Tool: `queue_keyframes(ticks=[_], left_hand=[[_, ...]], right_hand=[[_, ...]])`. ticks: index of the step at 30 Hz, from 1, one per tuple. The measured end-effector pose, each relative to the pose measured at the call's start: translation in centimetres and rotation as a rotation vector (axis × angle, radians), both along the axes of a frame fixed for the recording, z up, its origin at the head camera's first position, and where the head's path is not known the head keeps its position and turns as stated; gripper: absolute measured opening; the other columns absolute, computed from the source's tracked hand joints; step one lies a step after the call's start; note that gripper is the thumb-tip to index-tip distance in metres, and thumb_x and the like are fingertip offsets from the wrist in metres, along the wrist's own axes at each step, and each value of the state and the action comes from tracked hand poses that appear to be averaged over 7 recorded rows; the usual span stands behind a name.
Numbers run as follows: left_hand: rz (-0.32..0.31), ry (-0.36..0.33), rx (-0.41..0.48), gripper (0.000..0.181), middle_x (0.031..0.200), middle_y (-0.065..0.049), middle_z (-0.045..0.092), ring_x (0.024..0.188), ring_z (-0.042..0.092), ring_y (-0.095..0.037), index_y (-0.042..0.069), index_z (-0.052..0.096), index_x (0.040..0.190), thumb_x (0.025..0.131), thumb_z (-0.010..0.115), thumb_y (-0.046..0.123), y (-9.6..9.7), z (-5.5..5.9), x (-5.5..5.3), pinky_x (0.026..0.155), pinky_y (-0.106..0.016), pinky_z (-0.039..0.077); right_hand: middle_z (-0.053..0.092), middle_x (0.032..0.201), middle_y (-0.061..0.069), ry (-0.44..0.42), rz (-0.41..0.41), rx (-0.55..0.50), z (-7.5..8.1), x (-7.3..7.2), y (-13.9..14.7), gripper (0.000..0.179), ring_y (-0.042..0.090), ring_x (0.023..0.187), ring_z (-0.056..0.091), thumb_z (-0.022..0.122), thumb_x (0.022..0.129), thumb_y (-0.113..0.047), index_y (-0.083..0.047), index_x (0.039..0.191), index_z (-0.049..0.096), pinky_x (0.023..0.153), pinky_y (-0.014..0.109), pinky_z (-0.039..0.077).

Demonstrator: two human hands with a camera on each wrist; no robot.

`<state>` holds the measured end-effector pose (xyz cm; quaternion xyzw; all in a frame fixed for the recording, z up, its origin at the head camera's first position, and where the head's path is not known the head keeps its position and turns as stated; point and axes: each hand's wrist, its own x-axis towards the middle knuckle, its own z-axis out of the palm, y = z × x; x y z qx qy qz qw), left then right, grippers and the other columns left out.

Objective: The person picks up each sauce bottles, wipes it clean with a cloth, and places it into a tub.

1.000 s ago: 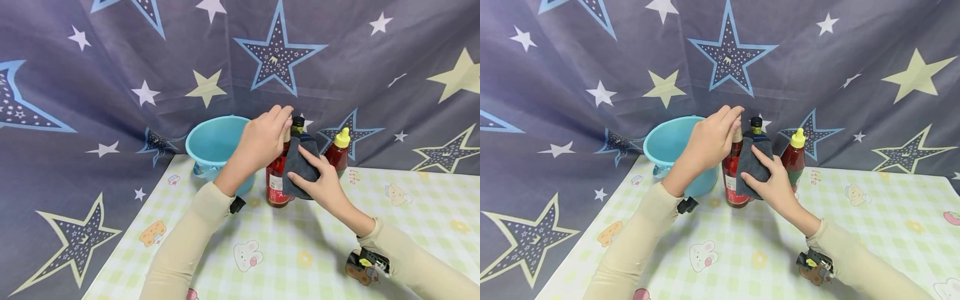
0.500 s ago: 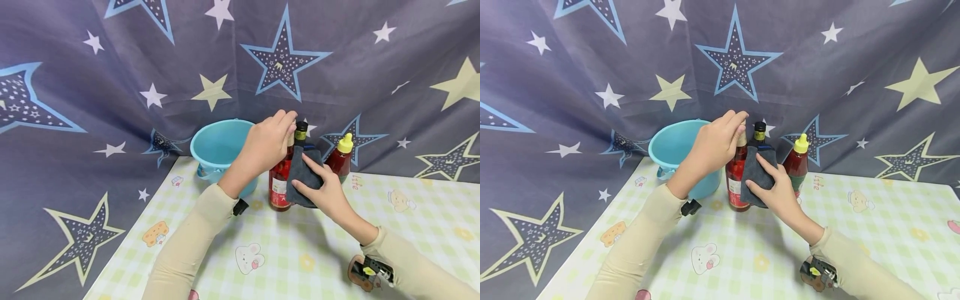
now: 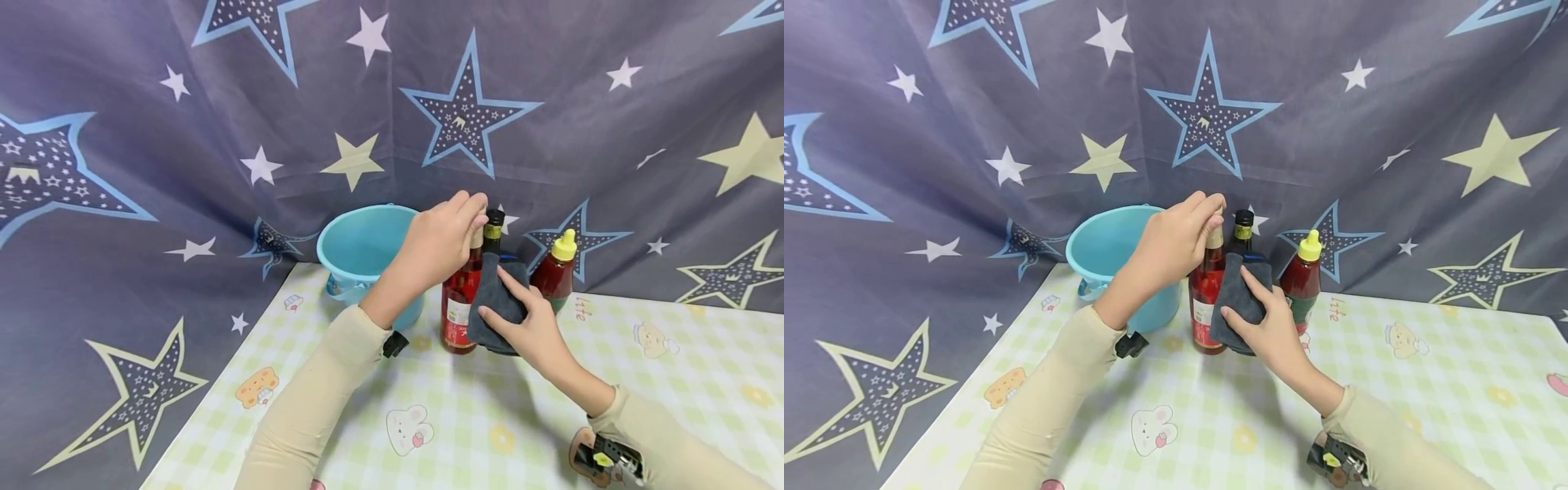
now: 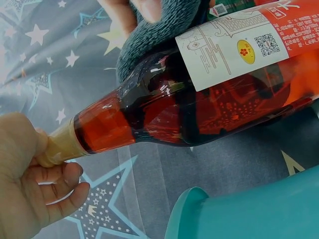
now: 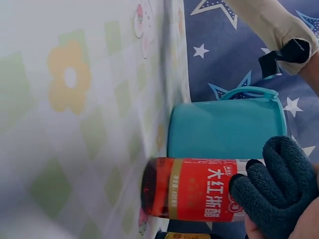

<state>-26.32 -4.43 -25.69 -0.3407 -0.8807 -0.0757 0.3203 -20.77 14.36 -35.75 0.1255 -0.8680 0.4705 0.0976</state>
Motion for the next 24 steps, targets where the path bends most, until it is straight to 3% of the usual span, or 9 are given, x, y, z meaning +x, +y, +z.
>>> queue_keyframes(ticks=[10,19,24], left_hand=[[0.008,0.041,-0.008,0.030,0.095,-0.007,0.058,0.065,0.051,-0.018,0.008,0.059,0.126,0.111,0.041,0.026,0.2,-0.3,0.1,0.057,-0.028,0.044],[0.031,0.061,-0.015,0.031,0.100,-0.008,0.061,0.067,0.055,-0.018,0.008,0.059,0.128,0.111,0.041,0.026,0.3,-0.3,-0.2,0.059,-0.029,0.048],[0.044,0.062,-0.019,0.032,0.100,-0.007,0.061,0.067,0.055,-0.018,0.008,0.059,0.129,0.111,0.039,0.027,0.4,-0.2,-0.3,0.059,-0.028,0.048]], right_hand=[[0.056,0.114,0.027,-0.010,0.006,0.017,-0.5,0.0,0.3,0.071,0.024,0.083,0.041,0.076,0.092,-0.018,-0.009,0.155,0.043,0.063,0.029,0.037],[0.055,0.133,0.029,-0.053,0.032,0.019,0.1,-0.9,0.8,0.071,0.032,0.105,0.052,0.076,0.093,-0.020,-0.012,0.155,0.043,0.076,0.031,0.044],[0.055,0.128,0.028,-0.035,0.045,0.029,0.0,-1.1,1.0,0.070,0.030,0.100,0.051,0.075,0.093,-0.020,-0.011,0.155,0.043,0.073,0.028,0.045]])
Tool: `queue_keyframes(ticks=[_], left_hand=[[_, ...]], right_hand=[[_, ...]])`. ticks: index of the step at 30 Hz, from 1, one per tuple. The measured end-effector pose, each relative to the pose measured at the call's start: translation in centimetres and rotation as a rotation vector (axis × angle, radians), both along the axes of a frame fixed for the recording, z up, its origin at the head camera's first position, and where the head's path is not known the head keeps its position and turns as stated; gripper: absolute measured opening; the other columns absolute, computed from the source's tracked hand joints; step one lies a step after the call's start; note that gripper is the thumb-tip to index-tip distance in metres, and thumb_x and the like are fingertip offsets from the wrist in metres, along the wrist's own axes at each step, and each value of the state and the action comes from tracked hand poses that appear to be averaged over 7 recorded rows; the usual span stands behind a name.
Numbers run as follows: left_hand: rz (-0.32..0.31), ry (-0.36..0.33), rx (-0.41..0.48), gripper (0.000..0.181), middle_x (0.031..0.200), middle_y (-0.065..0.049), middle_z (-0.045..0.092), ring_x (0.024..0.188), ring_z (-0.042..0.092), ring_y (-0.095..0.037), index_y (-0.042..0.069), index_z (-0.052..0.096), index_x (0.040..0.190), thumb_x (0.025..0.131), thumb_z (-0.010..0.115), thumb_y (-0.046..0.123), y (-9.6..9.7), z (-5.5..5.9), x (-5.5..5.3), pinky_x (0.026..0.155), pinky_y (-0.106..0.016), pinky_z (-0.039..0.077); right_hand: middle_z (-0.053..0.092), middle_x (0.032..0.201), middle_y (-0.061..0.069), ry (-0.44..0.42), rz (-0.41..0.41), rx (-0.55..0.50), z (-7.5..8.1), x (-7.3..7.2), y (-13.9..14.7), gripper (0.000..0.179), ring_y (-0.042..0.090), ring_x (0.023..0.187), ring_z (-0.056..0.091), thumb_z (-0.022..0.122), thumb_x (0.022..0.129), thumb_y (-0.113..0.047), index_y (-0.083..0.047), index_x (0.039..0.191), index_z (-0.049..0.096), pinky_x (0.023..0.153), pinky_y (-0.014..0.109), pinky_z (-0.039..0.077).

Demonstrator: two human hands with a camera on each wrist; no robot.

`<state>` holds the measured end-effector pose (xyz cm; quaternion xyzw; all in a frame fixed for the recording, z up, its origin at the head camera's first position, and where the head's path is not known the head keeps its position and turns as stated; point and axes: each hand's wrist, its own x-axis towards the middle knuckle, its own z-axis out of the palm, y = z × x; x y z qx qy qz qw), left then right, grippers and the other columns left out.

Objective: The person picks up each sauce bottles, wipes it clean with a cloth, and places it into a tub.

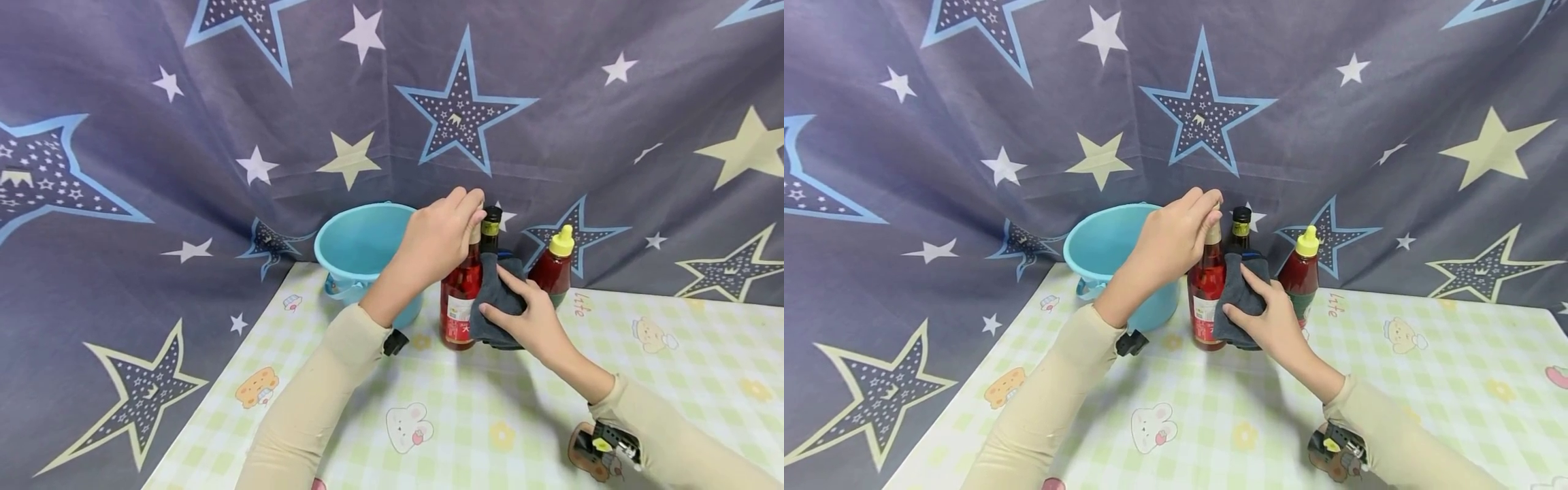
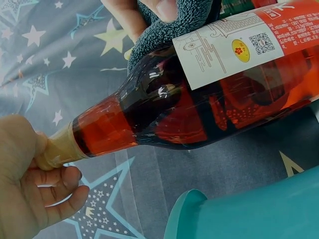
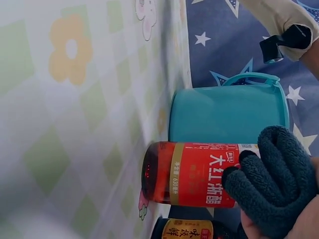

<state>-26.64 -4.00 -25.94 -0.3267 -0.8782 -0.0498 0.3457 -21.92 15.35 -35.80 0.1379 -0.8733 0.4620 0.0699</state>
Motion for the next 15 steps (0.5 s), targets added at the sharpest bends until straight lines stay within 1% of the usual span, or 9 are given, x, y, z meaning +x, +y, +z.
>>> queue_keyframes(ticks=[5,7,8,11,13,15], left_hand=[[0.003,-0.009,0.002,0.032,0.100,-0.007,0.060,0.067,0.054,-0.018,0.009,0.059,0.129,0.112,0.039,0.027,0.1,0.0,0.0,0.059,-0.028,0.048],[0.005,-0.009,0.001,0.032,0.100,-0.007,0.061,0.067,0.054,-0.018,0.009,0.059,0.129,0.112,0.039,0.027,0.1,0.0,0.0,0.059,-0.028,0.048],[0.007,-0.008,0.001,0.033,0.100,-0.007,0.061,0.067,0.054,-0.018,0.008,0.059,0.129,0.112,0.039,0.027,0.1,0.0,0.0,0.059,-0.028,0.048],[0.011,-0.005,0.000,0.032,0.100,-0.007,0.060,0.066,0.054,-0.018,0.009,0.059,0.128,0.112,0.038,0.027,0.1,0.0,0.0,0.059,-0.029,0.048],[0.012,-0.004,0.000,0.032,0.099,-0.006,0.060,0.066,0.053,-0.018,0.009,0.059,0.127,0.112,0.038,0.027,0.1,0.0,0.0,0.059,-0.029,0.048],[0.012,-0.002,-0.001,0.031,0.098,-0.006,0.059,0.066,0.053,-0.018,0.009,0.059,0.126,0.112,0.038,0.028,0.1,0.0,0.1,0.058,-0.029,0.047]], right_hand=[[0.057,0.124,0.029,0.018,0.006,0.019,-0.1,-0.2,0.2,0.069,0.028,0.093,0.050,0.076,0.093,-0.019,-0.010,0.154,0.044,0.069,0.027,0.044],[0.058,0.126,0.030,0.011,0.011,0.027,-0.2,-0.2,0.3,0.069,0.029,0.095,0.052,0.076,0.093,-0.019,-0.008,0.153,0.044,0.071,0.028,0.045],[0.058,0.129,0.031,0.006,0.016,0.032,-0.3,-0.3,0.3,0.069,0.032,0.098,0.055,0.076,0.093,-0.019,-0.006,0.153,0.044,0.074,0.030,0.047],[0.053,0.143,0.031,-0.035,0.042,0.055,-0.8,-0.4,0.4,0.069,0.040,0.116,0.059,0.075,0.093,-0.019,0.000,0.152,0.043,0.087,0.038,0.052],[0.048,0.150,0.031,-0.078,0.065,0.079,-1.2,-0.6,0.4,0.069,0.043,0.128,0.055,0.074,0.094,-0.020,0.003,0.151,0.043,0.095,0.046,0.052],[0.045,0.152,0.032,-0.133,0.084,0.111,-1.5,-0.7,0.3,0.070,0.046,0.133,0.051,0.074,0.095,-0.023,0.004,0.151,0.042,0.099,0.050,0.050]])
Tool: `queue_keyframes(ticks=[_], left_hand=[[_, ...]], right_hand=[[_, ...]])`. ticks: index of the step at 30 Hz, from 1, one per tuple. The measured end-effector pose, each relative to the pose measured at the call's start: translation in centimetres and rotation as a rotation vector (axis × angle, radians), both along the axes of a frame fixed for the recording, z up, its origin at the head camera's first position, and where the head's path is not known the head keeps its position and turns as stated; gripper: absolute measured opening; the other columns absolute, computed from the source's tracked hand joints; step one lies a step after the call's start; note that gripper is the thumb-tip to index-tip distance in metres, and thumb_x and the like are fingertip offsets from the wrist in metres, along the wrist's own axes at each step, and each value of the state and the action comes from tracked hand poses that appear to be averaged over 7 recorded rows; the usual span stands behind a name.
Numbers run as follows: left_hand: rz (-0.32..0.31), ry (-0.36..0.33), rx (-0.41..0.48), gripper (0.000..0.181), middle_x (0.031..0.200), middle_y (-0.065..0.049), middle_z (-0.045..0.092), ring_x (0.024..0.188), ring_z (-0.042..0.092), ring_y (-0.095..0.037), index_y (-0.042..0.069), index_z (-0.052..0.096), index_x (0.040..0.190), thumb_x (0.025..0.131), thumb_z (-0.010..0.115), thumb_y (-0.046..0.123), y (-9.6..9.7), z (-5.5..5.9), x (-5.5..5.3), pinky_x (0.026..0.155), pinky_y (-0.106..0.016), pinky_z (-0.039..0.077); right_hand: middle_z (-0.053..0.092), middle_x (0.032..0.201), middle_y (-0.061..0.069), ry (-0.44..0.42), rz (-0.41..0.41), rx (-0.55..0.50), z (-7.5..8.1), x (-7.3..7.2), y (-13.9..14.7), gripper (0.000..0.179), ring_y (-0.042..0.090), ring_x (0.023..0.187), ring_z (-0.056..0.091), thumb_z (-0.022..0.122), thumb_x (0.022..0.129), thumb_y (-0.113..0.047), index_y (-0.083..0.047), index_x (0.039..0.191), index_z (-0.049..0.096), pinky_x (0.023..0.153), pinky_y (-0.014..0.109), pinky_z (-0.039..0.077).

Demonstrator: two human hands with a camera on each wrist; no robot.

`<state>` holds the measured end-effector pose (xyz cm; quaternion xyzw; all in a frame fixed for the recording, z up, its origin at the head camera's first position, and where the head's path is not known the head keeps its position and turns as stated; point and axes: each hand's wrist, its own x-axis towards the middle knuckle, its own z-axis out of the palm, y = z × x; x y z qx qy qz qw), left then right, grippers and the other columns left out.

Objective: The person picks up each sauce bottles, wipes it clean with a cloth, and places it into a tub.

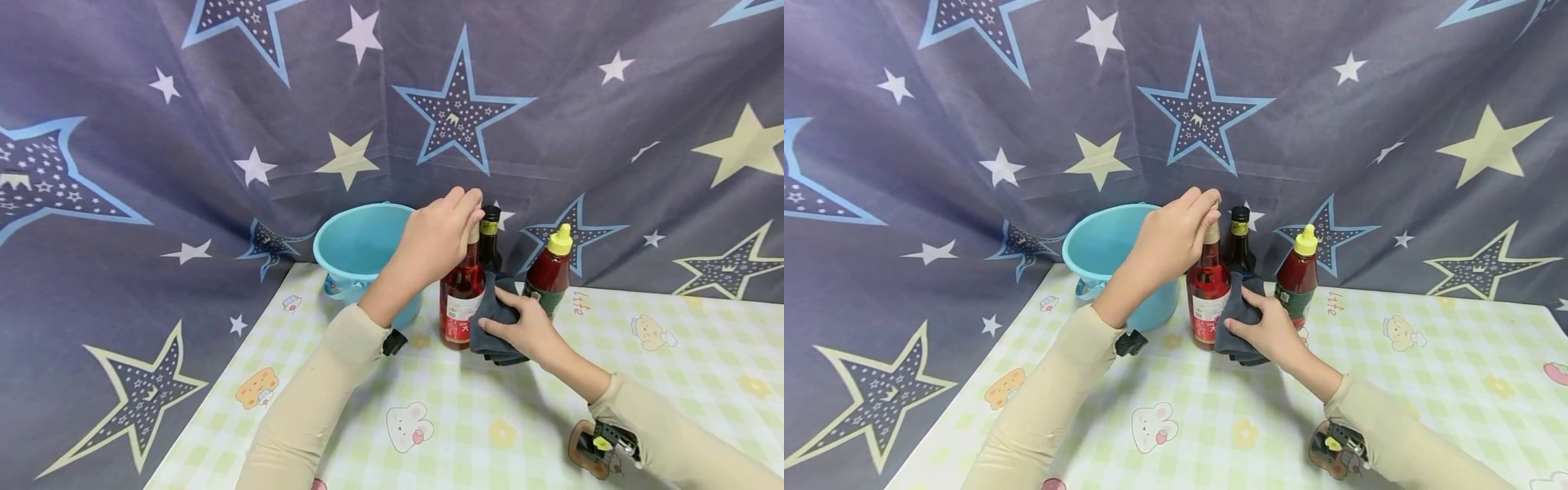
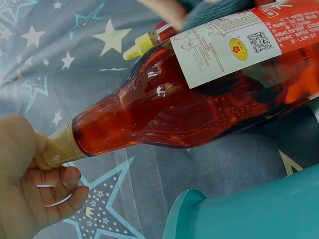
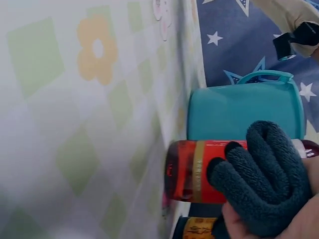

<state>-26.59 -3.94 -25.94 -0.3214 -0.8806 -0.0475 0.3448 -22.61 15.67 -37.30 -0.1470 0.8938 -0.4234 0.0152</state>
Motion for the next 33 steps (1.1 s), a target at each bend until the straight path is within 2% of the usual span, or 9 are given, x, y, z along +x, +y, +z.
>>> queue_keyframes(ticks=[4,10,14,18,23,25,28,30,33], left_hand=[[-0.005,0.011,0.004,0.032,0.099,-0.006,0.060,0.067,0.054,-0.018,0.009,0.059,0.127,0.112,0.038,0.028,-0.1,0.1,0.1,0.058,-0.028,0.048],[-0.018,0.032,0.011,0.031,0.098,-0.006,0.060,0.066,0.053,-0.018,0.009,0.059,0.126,0.112,0.039,0.027,-0.1,0.4,0.3,0.058,-0.028,0.047],[-0.020,0.034,0.017,0.031,0.097,-0.006,0.059,0.066,0.053,-0.018,0.009,0.059,0.126,0.111,0.040,0.028,-0.1,0.5,0.4,0.058,-0.028,0.048],[-0.023,0.042,0.023,0.031,0.097,-0.006,0.060,0.067,0.054,-0.018,0.008,0.060,0.126,0.111,0.041,0.029,-0.1,0.5,0.4,0.058,-0.028,0.049],[-0.027,0.057,0.026,0.031,0.097,-0.006,0.060,0.066,0.055,-0.018,0.008,0.060,0.126,0.111,0.041,0.028,-0.1,0.5,0.3,0.058,-0.029,0.049],[-0.027,0.060,0.027,0.031,0.096,-0.006,0.060,0.066,0.054,-0.018,0.008,0.060,0.125,0.111,0.041,0.027,-0.1,0.5,0.2,0.058,-0.029,0.049],[-0.024,0.047,0.026,0.030,0.096,-0.006,0.060,0.066,0.054,-0.018,0.008,0.060,0.125,0.111,0.041,0.027,-0.1,0.3,0.1,0.057,-0.028,0.048],[-0.021,0.033,0.024,0.030,0.096,-0.006,0.060,0.066,0.054,-0.018,0.008,0.060,0.126,0.111,0.041,0.027,-0.1,0.2,0.1,0.057,-0.028,0.048],[-0.016,0.010,0.023,0.031,0.097,-0.006,0.061,0.066,0.055,-0.018,0.009,0.060,0.127,0.111,0.041,0.027,-0.1,0.0,0.1,0.057,-0.028,0.048]], right_hand=[[0.043,0.152,0.033,-0.077,0.024,0.073,-0.1,-0.2,-0.2,0.072,0.049,0.138,0.045,0.074,0.094,-0.027,0.006,0.150,0.043,0.104,0.055,0.047],[0.040,0.153,0.034,-0.140,0.036,0.132,0.1,-0.5,-0.4,0.072,0.051,0.143,0.038,0.074,0.094,-0.025,0.008,0.150,0.042,0.109,0.060,0.043],[0.041,0.151,0.036,-0.159,0.043,0.193,0.0,-0.9,-0.5,0.073,0.049,0.139,0.044,0.076,0.093,-0.026,0.008,0.148,0.044,0.105,0.058,0.046],[0.047,0.147,0.036,-0.140,0.049,0.283,-0.3,-1.3,-0.7,0.072,0.046,0.131,0.054,0.078,0.091,-0.026,0.008,0.146,0.048,0.097,0.052,0.052],[0.060,0.134,0.034,-0.088,0.064,0.388,-1.0,-1.8,-1.0,0.067,0.039,0.111,0.067,0.079,0.089,-0.023,0.009,0.142,0.053,0.079,0.041,0.055],[0.062,0.128,0.036,-0.086,0.059,0.428,-1.2,-2.0,-1.1,0.066,0.034,0.091,0.070,0.080,0.088,-0.022,0.008,0.141,0.054,0.068,0.036,0.051],[0.058,0.127,0.040,-0.117,0.051,0.479,-1.5,-2.1,-1.2,0.066,0.025,0.064,0.061,0.080,0.088,-0.022,0.005,0.143,0.054,0.057,0.032,0.043],[0.054,0.129,0.041,-0.147,0.045,0.499,-1.7,-2.1,-1.3,0.067,0.022,0.057,0.054,0.080,0.088,-0.022,0.003,0.144,0.054,0.054,0.030,0.039],[0.052,0.133,0.041,-0.153,0.058,0.518,-1.8,-2.1,-1.1,0.068,0.024,0.066,0.059,0.082,0.086,-0.021,0.002,0.144,0.054,0.056,0.031,0.042]])
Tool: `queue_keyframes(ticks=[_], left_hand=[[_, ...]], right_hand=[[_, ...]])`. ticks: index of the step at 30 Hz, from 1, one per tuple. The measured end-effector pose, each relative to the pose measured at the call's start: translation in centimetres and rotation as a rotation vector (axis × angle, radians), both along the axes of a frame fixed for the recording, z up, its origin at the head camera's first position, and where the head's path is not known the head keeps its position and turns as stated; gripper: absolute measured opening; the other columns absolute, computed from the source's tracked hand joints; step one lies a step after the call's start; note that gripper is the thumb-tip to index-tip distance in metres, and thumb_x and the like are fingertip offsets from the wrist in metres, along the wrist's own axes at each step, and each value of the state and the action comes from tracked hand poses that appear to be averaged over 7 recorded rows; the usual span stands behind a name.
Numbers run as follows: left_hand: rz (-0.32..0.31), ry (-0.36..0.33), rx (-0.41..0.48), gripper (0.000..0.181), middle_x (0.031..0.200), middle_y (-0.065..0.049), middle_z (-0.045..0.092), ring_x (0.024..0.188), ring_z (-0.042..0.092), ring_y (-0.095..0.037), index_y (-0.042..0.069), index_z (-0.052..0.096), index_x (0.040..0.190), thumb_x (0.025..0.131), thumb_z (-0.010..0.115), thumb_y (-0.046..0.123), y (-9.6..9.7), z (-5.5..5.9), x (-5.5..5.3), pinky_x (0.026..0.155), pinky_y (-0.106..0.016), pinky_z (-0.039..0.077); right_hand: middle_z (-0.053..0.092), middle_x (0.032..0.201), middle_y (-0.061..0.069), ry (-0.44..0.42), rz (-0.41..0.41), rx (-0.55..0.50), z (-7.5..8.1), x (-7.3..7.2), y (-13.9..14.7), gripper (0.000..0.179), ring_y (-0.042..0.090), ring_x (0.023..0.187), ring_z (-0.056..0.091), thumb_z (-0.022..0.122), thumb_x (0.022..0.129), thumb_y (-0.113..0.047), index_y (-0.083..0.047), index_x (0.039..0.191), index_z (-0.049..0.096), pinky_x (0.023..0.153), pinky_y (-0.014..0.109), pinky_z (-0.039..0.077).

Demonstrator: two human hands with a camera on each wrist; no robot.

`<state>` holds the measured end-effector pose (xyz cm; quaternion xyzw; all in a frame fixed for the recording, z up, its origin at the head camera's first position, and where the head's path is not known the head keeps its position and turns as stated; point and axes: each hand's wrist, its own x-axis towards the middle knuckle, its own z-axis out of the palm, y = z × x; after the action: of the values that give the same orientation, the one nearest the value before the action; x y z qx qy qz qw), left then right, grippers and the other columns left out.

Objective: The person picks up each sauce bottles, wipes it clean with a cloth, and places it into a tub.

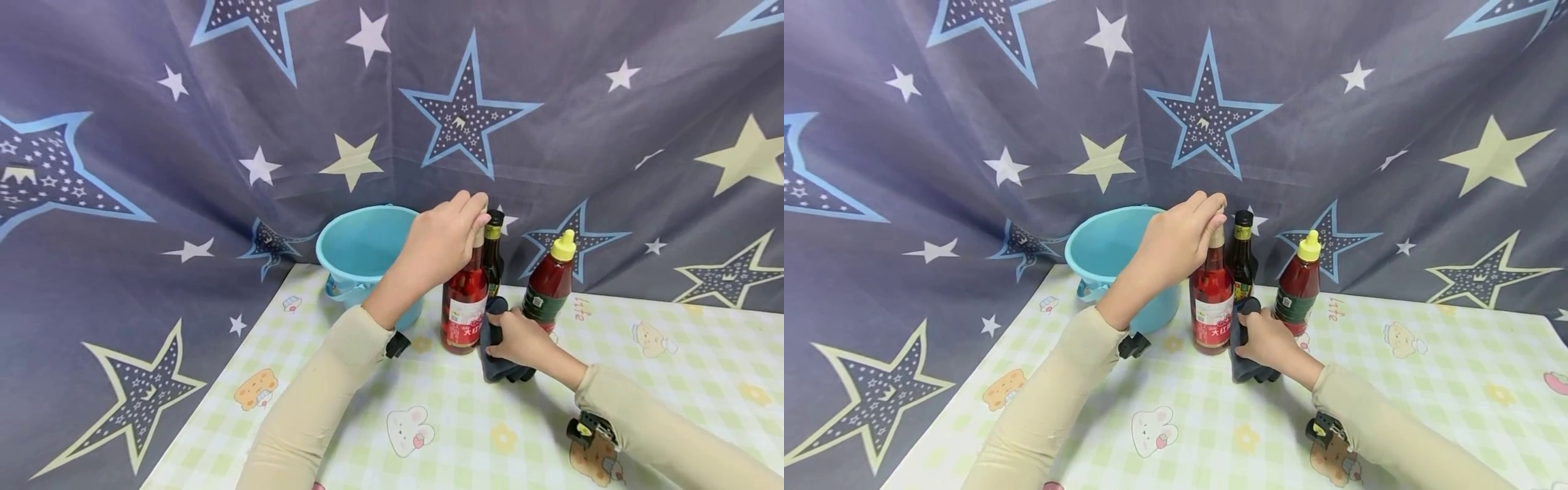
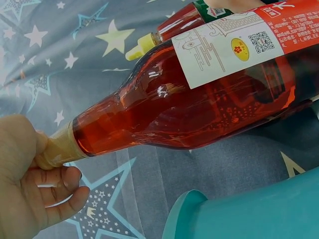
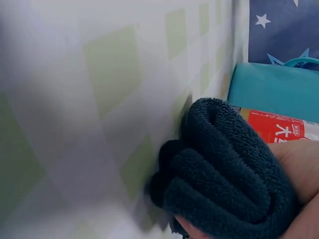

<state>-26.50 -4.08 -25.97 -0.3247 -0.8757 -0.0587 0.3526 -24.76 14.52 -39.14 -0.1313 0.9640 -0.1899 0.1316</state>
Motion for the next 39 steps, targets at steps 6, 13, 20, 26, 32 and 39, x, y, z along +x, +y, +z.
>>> queue_keyframes(ticks=[6,13,20,26,32,39], left_hand=[[0.002,-0.036,-0.010,0.030,0.095,-0.006,0.059,0.064,0.052,-0.017,0.009,0.059,0.126,0.111,0.041,0.029,0.1,-0.8,0.0,0.056,-0.027,0.046],[0.003,-0.047,-0.028,0.029,0.093,-0.005,0.056,0.063,0.050,-0.017,0.010,0.058,0.121,0.111,0.039,0.029,0.5,-1.2,0.1,0.056,-0.027,0.045],[-0.011,-0.034,-0.012,0.027,0.090,-0.005,0.055,0.063,0.050,-0.018,0.010,0.059,0.118,0.111,0.040,0.029,0.6,-1.4,0.1,0.056,-0.028,0.044],[-0.004,-0.031,-0.011,0.030,0.092,-0.005,0.057,0.064,0.051,-0.018,0.010,0.059,0.122,0.111,0.040,0.030,0.6,-1.3,-0.1,0.057,-0.028,0.045],[0.031,-0.004,-0.031,0.037,0.102,-0.006,0.063,0.067,0.058,-0.018,0.008,0.059,0.134,0.111,0.042,0.030,0.4,-0.8,0.0,0.059,-0.027,0.050],[0.055,0.051,-0.039,0.037,0.098,-0.006,0.062,0.064,0.055,-0.017,0.007,0.059,0.134,0.111,0.040,0.029,0.2,-0.2,-0.1,0.056,-0.027,0.047]], right_hand=[[0.059,0.133,0.035,0.060,0.049,-0.047,0.1,0.3,1.3,0.068,0.033,0.102,0.065,0.087,0.080,-0.018,0.003,0.139,0.060,0.071,0.038,0.052],[0.057,0.130,0.034,0.212,0.026,-0.178,2.4,2.1,3.6,0.066,0.040,0.102,0.063,0.087,0.079,-0.017,-0.006,0.139,0.062,0.078,0.049,0.053],[0.050,0.148,0.031,0.337,-0.069,-0.428,6.3,2.6,5.1,0.065,0.041,0.123,0.056,0.084,0.085,-0.020,-0.019,0.145,0.059,0.091,0.037,0.050],[0.049,0.154,0.011,0.287,-0.142,-0.793,9.4,2.3,4.2,0.066,0.008,0.106,0.060,0.080,0.090,-0.027,-0.037,0.149,0.051,0.074,0.015,0.055],[0.035,0.163,0.012,0.159,0.001,-1.003,10.2,1.0,1.7,0.069,0.005,0.108,0.065,0.069,0.098,-0.020,-0.036,0.157,0.037,0.079,0.022,0.060],[0.032,0.165,0.012,0.086,0.048,-1.044,10.1,0.2,0.4,0.074,0.006,0.110,0.067,0.066,0.100,-0.024,-0.043,0.159,0.025,0.085,0.023,0.059]])
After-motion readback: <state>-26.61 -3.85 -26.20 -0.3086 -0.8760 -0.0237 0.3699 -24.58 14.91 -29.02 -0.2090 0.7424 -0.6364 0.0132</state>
